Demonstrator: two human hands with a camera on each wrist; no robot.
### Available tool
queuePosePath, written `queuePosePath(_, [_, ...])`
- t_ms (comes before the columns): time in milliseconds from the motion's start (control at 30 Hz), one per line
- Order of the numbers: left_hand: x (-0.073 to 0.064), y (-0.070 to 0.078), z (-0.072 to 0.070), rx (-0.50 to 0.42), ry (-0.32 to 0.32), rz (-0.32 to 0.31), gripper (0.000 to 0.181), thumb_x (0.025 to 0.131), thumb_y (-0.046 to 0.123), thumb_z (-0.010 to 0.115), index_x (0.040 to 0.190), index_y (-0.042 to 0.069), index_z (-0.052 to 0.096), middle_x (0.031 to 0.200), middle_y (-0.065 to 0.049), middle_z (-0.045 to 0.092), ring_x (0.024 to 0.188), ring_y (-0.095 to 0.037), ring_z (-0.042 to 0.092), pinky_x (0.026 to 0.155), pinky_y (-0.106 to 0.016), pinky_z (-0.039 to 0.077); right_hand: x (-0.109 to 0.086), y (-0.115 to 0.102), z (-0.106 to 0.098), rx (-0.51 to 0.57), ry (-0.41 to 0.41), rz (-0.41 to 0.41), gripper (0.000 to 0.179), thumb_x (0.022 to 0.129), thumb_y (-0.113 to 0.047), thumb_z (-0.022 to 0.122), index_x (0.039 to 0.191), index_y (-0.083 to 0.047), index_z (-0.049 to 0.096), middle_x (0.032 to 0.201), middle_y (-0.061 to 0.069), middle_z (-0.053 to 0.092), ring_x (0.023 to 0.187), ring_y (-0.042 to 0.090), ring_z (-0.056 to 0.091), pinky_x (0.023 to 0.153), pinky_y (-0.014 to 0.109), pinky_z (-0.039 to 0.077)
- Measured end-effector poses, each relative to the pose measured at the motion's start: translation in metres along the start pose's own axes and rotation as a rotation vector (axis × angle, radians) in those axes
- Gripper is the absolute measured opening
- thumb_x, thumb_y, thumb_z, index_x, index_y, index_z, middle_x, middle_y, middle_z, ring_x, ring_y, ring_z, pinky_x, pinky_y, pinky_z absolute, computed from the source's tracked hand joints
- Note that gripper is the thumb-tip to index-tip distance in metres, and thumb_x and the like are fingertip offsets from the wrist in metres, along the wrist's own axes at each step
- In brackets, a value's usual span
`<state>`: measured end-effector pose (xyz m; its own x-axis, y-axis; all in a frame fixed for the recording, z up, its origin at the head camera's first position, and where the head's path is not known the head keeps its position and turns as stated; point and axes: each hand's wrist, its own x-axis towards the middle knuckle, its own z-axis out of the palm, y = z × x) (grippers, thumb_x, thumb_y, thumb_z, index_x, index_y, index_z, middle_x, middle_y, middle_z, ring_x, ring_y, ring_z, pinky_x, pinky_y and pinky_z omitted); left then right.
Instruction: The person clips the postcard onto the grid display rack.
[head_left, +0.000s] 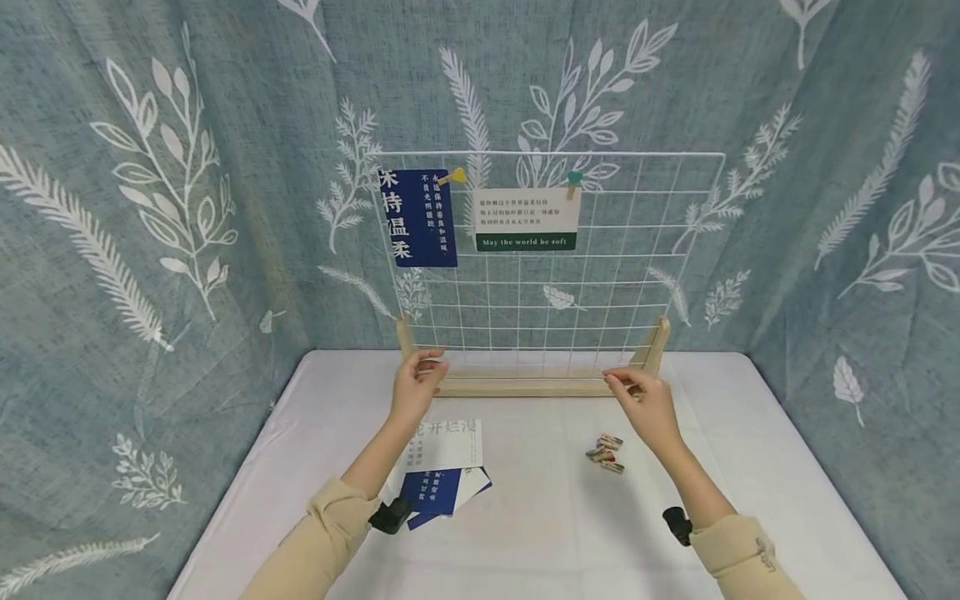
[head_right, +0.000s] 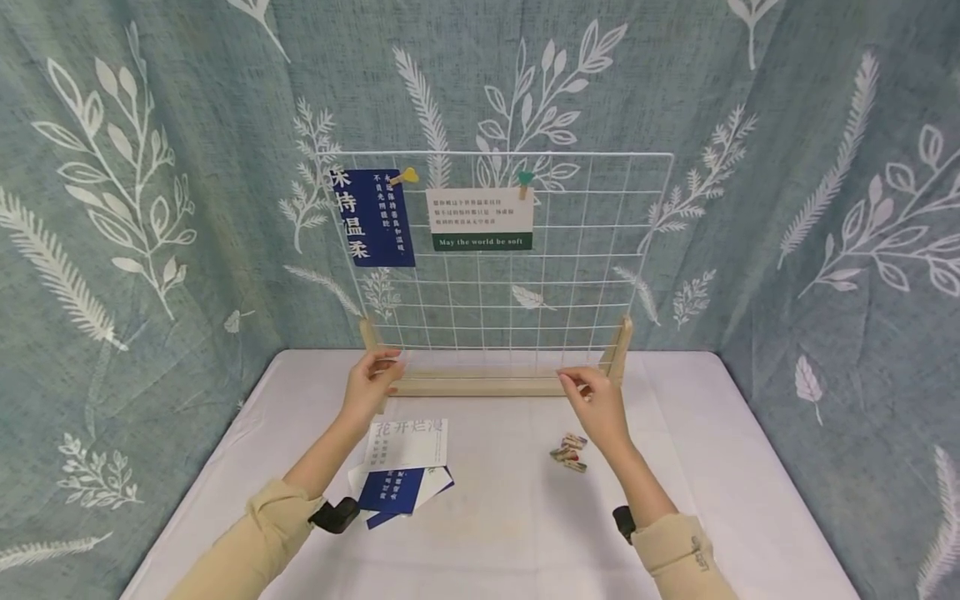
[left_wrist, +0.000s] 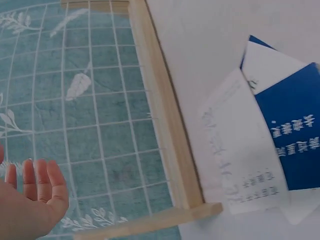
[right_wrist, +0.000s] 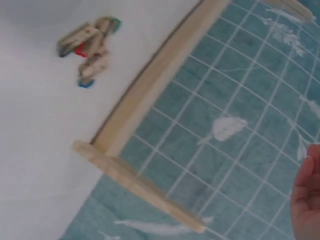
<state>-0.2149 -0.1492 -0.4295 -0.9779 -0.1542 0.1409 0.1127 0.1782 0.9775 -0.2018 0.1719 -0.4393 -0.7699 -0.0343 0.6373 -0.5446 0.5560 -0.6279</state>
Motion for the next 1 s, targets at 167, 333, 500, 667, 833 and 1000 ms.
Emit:
queuePosePath(167, [-0.007, -0.012, -0.005, 0.030, 0.040, -0.004, 0.026, 0.092, 0.008, 0.059, 0.115, -0.004, 0.056, 0.098, -0.010, 0.060, 0.073, -0.002, 0.053, 0.065, -0.018, 0.048, -0.018, 0.015, 0.001, -0.006, 0.005, 0.020, 0.008, 0.085, 0.001, 0.064, 0.088, 0.006, 0.070, 0.079, 0.016, 0.072, 0.067, -0.008, 0.054, 0.060, 0.008, 0.045])
queuePosePath(333, [-0.017, -0.021, -0.013, 0.060, 0.052, -0.003, 0.027, 0.092, 0.008, 0.058, 0.116, -0.005, 0.055, 0.102, -0.017, 0.060, 0.072, 0.002, 0.051, 0.062, -0.014, 0.045, -0.033, 0.027, 0.003, -0.020, 0.014, 0.027, 0.006, 0.083, 0.002, 0.065, 0.086, 0.005, 0.070, 0.077, 0.014, 0.071, 0.067, -0.008, 0.054, 0.060, 0.008, 0.045])
queuePosePath(500, [-0.024, -0.037, -0.021, 0.149, 0.073, 0.028, 0.025, 0.092, 0.007, 0.058, 0.113, -0.006, 0.055, 0.106, -0.023, 0.059, 0.081, -0.007, 0.052, 0.072, -0.014, 0.043, -0.044, 0.035, 0.005, -0.038, 0.014, 0.023, 0.006, 0.083, 0.004, 0.065, 0.086, 0.004, 0.070, 0.078, 0.013, 0.071, 0.067, -0.006, 0.055, 0.058, 0.011, 0.046])
queuePosePath(667, [-0.025, -0.059, -0.030, 0.243, 0.110, 0.032, 0.024, 0.091, 0.007, 0.059, 0.111, -0.006, 0.057, 0.102, -0.023, 0.062, 0.085, -0.011, 0.054, 0.075, -0.017, 0.044, -0.054, 0.039, 0.008, -0.044, 0.013, 0.017, 0.008, 0.082, 0.006, 0.065, 0.086, 0.003, 0.070, 0.078, 0.013, 0.071, 0.066, -0.005, 0.055, 0.056, 0.013, 0.046])
queuePosePath(833, [-0.026, -0.075, -0.036, 0.299, 0.139, -0.025, 0.023, 0.090, 0.006, 0.059, 0.110, -0.005, 0.058, 0.098, -0.023, 0.064, 0.078, -0.009, 0.055, 0.067, -0.018, 0.044, -0.062, 0.043, 0.010, -0.054, -0.008, 0.046, 0.007, 0.082, 0.006, 0.064, 0.086, 0.003, 0.070, 0.080, 0.014, 0.072, 0.065, -0.006, 0.054, 0.055, 0.016, 0.048])
queuePosePath(1000, [-0.030, -0.087, -0.043, 0.351, 0.159, -0.067, 0.023, 0.090, 0.008, 0.059, 0.110, -0.004, 0.059, 0.097, -0.024, 0.065, 0.081, -0.025, 0.061, 0.067, -0.023, 0.044, -0.066, 0.047, 0.011, -0.063, -0.016, 0.068, 0.006, 0.082, 0.004, 0.065, 0.085, 0.003, 0.070, 0.078, 0.013, 0.071, 0.064, -0.007, 0.052, 0.054, 0.018, 0.049])
